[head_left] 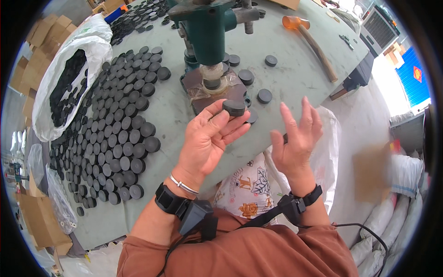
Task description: Assembling rubber disk components by inserting small metal rings into the center of rubber disks and using a manual press.
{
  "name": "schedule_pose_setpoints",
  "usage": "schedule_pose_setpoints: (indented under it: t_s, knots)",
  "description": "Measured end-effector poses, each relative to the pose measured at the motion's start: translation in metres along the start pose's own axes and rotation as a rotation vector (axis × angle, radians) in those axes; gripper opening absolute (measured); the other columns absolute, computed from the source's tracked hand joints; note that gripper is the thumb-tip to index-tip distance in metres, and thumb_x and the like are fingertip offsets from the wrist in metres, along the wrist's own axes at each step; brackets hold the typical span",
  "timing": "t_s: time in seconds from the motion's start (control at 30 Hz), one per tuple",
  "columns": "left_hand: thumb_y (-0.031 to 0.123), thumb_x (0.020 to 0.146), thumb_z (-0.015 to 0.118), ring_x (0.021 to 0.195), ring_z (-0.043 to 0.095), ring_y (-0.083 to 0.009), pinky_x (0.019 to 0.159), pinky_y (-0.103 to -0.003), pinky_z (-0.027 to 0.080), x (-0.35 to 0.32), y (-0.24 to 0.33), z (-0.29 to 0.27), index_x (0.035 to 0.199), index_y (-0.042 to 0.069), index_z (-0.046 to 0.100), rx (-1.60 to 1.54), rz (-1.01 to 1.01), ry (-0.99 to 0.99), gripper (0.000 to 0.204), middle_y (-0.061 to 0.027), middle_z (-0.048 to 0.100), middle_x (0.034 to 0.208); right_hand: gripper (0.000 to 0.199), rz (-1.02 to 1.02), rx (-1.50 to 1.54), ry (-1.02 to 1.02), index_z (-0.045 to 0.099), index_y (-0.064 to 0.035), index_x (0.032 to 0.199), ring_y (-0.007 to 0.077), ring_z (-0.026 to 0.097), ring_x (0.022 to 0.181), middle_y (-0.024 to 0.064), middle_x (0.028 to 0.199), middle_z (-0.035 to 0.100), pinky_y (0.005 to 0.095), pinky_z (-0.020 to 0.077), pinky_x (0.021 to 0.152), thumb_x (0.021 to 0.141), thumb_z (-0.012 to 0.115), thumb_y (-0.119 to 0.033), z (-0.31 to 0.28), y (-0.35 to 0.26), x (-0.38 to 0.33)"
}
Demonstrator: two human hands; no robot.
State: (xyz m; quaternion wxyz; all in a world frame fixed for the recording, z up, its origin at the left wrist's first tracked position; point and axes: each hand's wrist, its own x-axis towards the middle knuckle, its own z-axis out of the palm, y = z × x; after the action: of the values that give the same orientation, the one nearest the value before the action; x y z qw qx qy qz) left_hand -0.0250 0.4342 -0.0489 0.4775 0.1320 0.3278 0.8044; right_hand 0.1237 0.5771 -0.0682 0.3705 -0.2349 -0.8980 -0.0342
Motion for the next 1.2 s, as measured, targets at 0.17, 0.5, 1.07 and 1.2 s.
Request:
schedule_pose_setpoints:
  t_s: [0.17,0.5,1.07,1.2]
  knots:
    - [0.016,0.095,0.053,0.118,0.055,-0.0302,0.101,-0.043,0.045,-0.001,-0.001,0.001,0.128,-0.004,0.045,-0.014,-0.006,0.001,0.039,-0.0185,0.055,0.125,0.051,-0.046,0.137,0.009,0.064,-0.0103,0.117,0.0371,0.042,0.117,0.0249,0.137,0.043,0.043,0.0275,0.096,0.084,0.058,-0.048,0.001,-0.015,0.003]
    - [0.017,0.094,0.055,0.116,0.057,-0.0287,0.101,-0.042,0.046,-0.002,-0.001,0.002,0.128,-0.003,0.044,-0.003,0.029,0.021,0.041,-0.0179,0.056,0.124,0.053,0.046,-0.033,-0.057,0.059,-0.0104,0.123,0.0393,0.037,0.123,0.0258,0.137,0.04,0.0471,0.0269,0.096,0.081,0.063,-0.042,0.008,-0.018,0.006]
    - [-0.004,0.086,0.06,0.099,0.063,-0.0227,0.089,-0.038,0.055,-0.002,-0.004,0.001,0.114,0.0,0.059,-0.043,0.098,0.101,0.028,-0.0106,0.063,0.105,0.054,-0.184,0.395,0.063,0.064,-0.016,0.117,0.0345,0.046,0.113,0.0229,0.136,0.045,0.0414,0.0324,0.093,0.073,0.069,-0.046,-0.002,-0.034,0.015]
    - [-0.002,0.088,0.056,0.103,0.063,-0.0263,0.092,-0.037,0.054,-0.005,-0.008,-0.004,0.116,0.0,0.058,-0.011,0.133,0.084,0.028,-0.0139,0.064,0.11,0.053,-0.231,0.374,0.075,0.064,-0.0197,0.117,0.0337,0.046,0.114,0.022,0.136,0.045,0.0414,0.032,0.092,0.072,0.07,-0.047,-0.002,-0.036,0.014]
